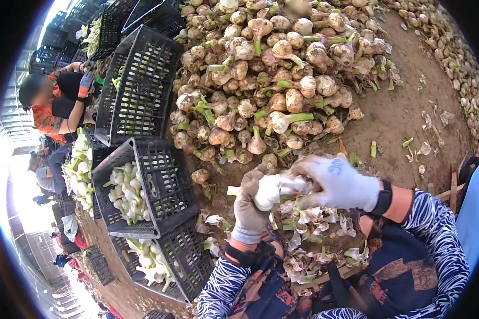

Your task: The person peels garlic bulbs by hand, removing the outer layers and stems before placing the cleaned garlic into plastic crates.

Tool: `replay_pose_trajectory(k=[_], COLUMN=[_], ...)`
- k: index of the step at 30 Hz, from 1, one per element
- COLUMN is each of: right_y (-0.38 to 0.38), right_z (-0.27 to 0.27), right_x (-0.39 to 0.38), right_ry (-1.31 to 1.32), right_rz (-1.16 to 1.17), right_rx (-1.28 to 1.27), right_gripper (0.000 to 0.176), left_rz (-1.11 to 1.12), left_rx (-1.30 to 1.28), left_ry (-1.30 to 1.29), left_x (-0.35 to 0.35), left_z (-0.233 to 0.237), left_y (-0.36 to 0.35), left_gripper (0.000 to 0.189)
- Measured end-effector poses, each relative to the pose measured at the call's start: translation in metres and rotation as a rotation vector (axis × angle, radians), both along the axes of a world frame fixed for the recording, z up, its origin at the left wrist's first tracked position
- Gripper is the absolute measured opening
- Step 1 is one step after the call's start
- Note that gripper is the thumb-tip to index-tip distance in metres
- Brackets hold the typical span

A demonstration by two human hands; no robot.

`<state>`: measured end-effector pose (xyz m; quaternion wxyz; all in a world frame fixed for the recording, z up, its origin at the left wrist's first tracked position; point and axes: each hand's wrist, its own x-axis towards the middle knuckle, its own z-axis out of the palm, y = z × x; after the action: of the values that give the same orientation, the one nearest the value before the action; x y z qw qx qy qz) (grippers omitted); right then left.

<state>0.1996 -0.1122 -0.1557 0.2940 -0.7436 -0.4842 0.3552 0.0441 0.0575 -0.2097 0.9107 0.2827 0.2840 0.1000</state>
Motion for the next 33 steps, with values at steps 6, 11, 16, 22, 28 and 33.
replay_pose_trajectory(k=[6,11,16,22,28,33], right_y=[0.030,0.028,0.019,0.014,0.032,0.027], right_z=[-0.029,-0.039,-0.078,-0.028,-0.029,-0.034], right_x=[-0.030,-0.034,0.004,0.000,-0.041,-0.039], right_ry=[0.415,0.212,0.645,0.793,0.089,0.332], right_rz=[-0.375,-0.315,-0.902,-0.441,-0.235,-0.290], right_rx=[0.240,0.387,0.254,0.124,0.261,0.388], right_gripper=[0.031,0.013,0.010,0.076,0.032,0.020], left_rz=[-0.036,-0.255,-0.139,-0.094,-0.055,-0.035], left_rx=[0.539,0.340,0.287,0.298,0.282,-0.261], left_ry=[0.188,0.307,0.110,0.045,0.120,0.242], left_x=[0.013,0.007,0.004,-0.005,-0.001,-0.001], left_z=[0.013,0.007,0.015,0.013,0.008,-0.007], left_y=[-0.014,-0.008,-0.014,-0.008,-0.010,-0.003], left_gripper=[0.048,0.063,0.057,0.047,0.042,0.050])
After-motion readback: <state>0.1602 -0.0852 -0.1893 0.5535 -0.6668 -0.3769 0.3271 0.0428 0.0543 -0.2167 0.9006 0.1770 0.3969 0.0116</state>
